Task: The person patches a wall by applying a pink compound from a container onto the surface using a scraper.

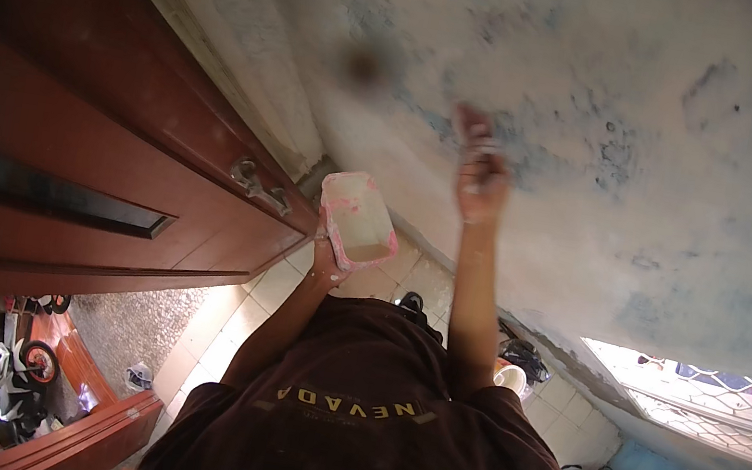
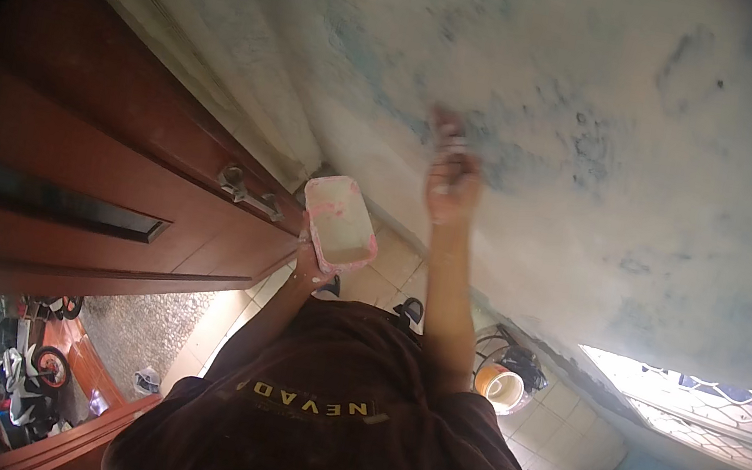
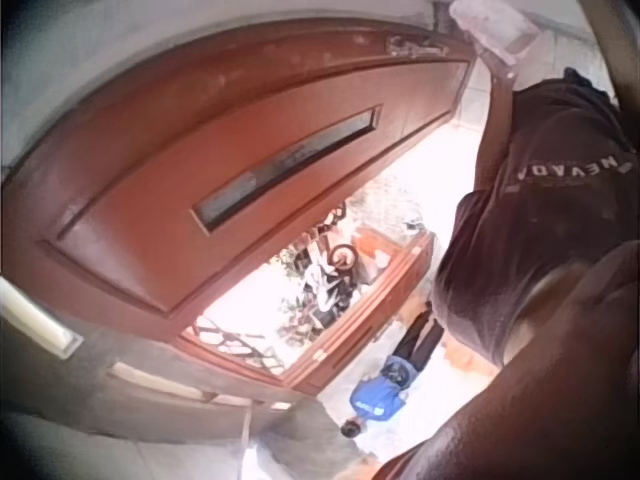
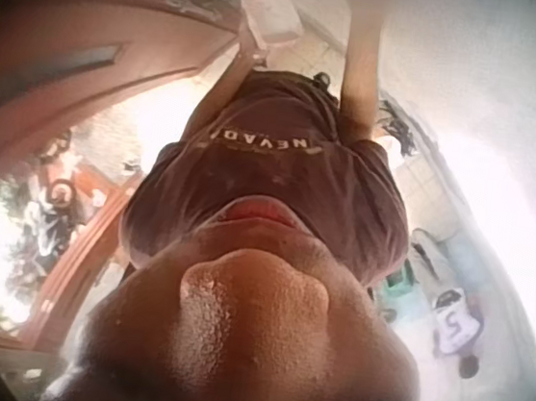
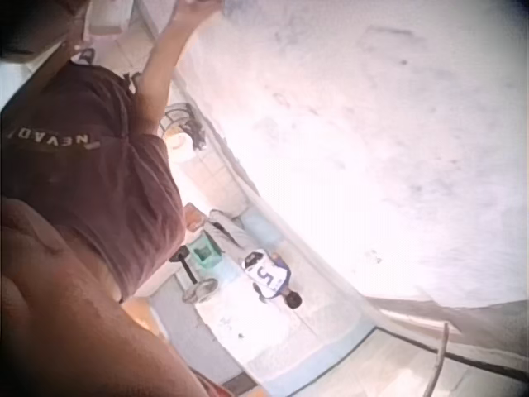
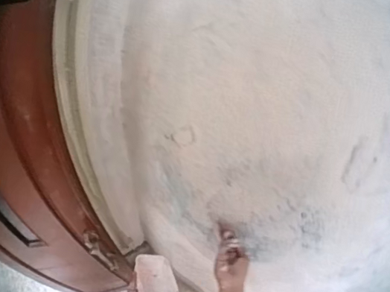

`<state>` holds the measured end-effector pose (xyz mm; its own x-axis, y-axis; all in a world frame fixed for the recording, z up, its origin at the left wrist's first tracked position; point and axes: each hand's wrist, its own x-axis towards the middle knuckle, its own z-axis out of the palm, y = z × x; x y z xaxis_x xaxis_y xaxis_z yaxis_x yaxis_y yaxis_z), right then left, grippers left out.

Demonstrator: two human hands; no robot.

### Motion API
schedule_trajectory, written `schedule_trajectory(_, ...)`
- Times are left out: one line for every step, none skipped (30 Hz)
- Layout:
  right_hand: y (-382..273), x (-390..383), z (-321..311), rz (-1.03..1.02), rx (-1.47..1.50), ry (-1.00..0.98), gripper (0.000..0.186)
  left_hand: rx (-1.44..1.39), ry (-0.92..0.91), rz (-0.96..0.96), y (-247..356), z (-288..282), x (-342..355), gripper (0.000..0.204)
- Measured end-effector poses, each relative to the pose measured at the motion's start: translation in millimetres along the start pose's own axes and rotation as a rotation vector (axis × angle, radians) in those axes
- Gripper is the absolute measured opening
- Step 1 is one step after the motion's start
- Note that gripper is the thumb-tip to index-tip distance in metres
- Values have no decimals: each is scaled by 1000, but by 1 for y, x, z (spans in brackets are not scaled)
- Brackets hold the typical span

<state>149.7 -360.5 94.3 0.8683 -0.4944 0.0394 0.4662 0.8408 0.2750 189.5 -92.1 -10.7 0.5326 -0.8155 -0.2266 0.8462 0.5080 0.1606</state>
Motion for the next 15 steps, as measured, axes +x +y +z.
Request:
schedule_trajectory(-6,-19,48,-101,21,31,52,21,1,-1,-2,2,-1,76)
schedule_trajectory(-8,-45,89,-65,148,-94,51,13,3,-23,-4,-1,-1,76)
schedule_trajectory(-14,-69,121,-36,261,-100,49,5,0,-46,-5,-4,1,76)
schedule_trajectory(-10,-90,140,-137,181,-196,53,2,-5,-68,-6,-5,4,76)
schedule_trajectory(-9,-104,147,-150,109,-282,59,7,-10,-75,-8,-4,5,76)
schedule_trajectory(-8,-117,153,-167,39,-367,67,16,-14,-77,-8,-2,5,75)
schedule_trajectory(-6,-123,155,-196,-55,-397,71,24,-19,-77,-8,-1,4,75)
schedule_trajectory(-7,-122,148,-291,-153,-310,71,31,-15,-73,-8,0,4,75)
schedule_trajectory(-10,-124,132,-393,-248,-222,72,42,-12,-76,-8,3,3,75)
schedule_trajectory(-12,-123,110,-489,-335,-125,72,55,-1,-73,-7,2,0,75)
schedule_trajectory(-14,-114,80,-465,-427,41,70,24,16,-67,-6,-4,-1,75)
schedule_trajectory(-7,-102,48,-338,-529,127,34,-3,36,-55,-3,-17,-2,76)
schedule_trajectory(-2,-84,7,-292,-576,264,30,-31,51,-51,-1,-26,0,76)
schedule_trajectory(-4,-65,-40,-147,-560,248,37,-48,57,-54,-1,-30,1,75)
schedule_trajectory(-7,-47,-84,-3,-543,230,44,-66,63,-59,-2,-33,1,74)
